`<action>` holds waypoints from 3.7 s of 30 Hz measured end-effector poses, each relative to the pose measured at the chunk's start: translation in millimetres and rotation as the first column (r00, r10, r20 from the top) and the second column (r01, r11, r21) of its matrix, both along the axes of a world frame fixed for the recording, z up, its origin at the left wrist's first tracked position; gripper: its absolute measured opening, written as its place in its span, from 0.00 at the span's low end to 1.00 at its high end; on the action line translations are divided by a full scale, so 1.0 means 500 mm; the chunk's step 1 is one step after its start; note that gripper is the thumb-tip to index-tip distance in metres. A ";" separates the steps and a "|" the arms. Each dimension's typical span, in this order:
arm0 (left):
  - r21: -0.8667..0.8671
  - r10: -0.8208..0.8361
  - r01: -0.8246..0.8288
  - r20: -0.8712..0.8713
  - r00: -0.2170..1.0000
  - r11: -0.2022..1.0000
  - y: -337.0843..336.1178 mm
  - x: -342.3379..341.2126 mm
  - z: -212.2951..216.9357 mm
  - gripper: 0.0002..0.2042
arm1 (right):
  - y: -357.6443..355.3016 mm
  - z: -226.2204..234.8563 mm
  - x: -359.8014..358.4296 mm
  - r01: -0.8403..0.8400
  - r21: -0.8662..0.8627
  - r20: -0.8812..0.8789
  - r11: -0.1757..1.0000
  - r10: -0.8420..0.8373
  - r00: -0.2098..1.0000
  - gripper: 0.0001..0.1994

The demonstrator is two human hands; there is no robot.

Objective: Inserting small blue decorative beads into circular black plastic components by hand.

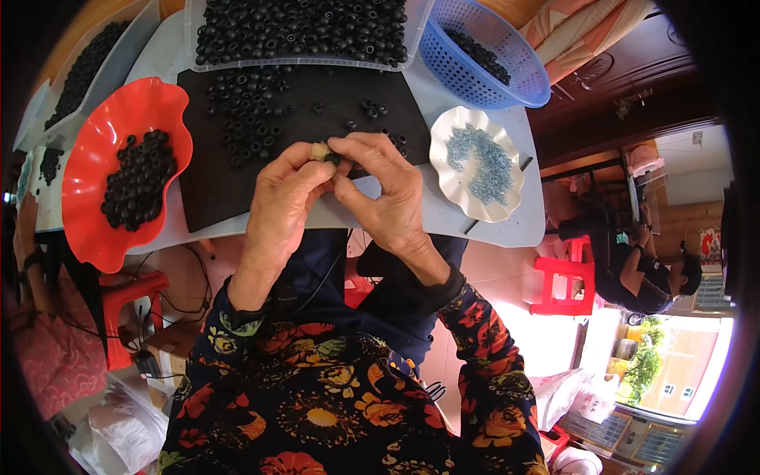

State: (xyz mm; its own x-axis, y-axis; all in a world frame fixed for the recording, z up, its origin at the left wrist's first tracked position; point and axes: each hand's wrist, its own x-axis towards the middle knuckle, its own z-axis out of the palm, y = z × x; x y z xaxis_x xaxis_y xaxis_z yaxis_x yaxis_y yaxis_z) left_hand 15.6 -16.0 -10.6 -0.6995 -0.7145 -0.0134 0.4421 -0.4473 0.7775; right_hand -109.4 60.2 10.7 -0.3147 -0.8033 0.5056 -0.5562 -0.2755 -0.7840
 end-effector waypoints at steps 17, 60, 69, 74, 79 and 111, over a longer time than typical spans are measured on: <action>0.035 -0.111 0.110 0.028 0.993 0.993 -0.015 0.004 0.002 0.06 | -0.005 -0.016 0.007 0.060 -0.082 -0.060 0.995 -0.065 0.996 0.16; -0.060 -0.070 0.073 0.062 0.996 0.996 -0.006 -0.005 0.000 0.11 | -0.060 0.169 -0.294 0.459 -0.004 -0.171 0.889 -0.453 0.875 0.17; -0.069 -0.055 0.064 0.123 0.991 0.996 -0.003 -0.005 -0.004 0.10 | -0.068 0.038 -0.077 0.239 0.283 -0.599 0.929 -0.023 0.800 0.10; -0.095 -0.022 0.036 0.151 0.988 0.995 -0.001 -0.006 -0.001 0.10 | -0.070 0.028 -0.077 0.211 0.305 -0.548 0.929 -0.009 0.836 0.08; -0.102 -0.001 0.015 0.139 0.990 0.995 0.000 -0.008 -0.006 0.10 | -0.064 0.039 -0.067 0.218 0.348 -0.574 0.912 0.023 0.819 0.08; -0.031 0.024 -0.023 0.039 0.999 0.999 0.011 -0.010 0.000 0.11 | 0.014 0.001 -0.021 -0.022 0.153 0.447 0.988 -0.050 0.893 0.07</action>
State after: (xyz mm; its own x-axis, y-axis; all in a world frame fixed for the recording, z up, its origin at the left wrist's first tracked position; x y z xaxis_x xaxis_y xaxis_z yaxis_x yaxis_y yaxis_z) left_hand 10.7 -10.6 -10.8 -0.6816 -0.7315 -0.0185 0.4208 -0.4126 0.8079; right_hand -119.9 67.0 11.2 -0.4910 -0.8520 0.1816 -0.1381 -0.1297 -0.9819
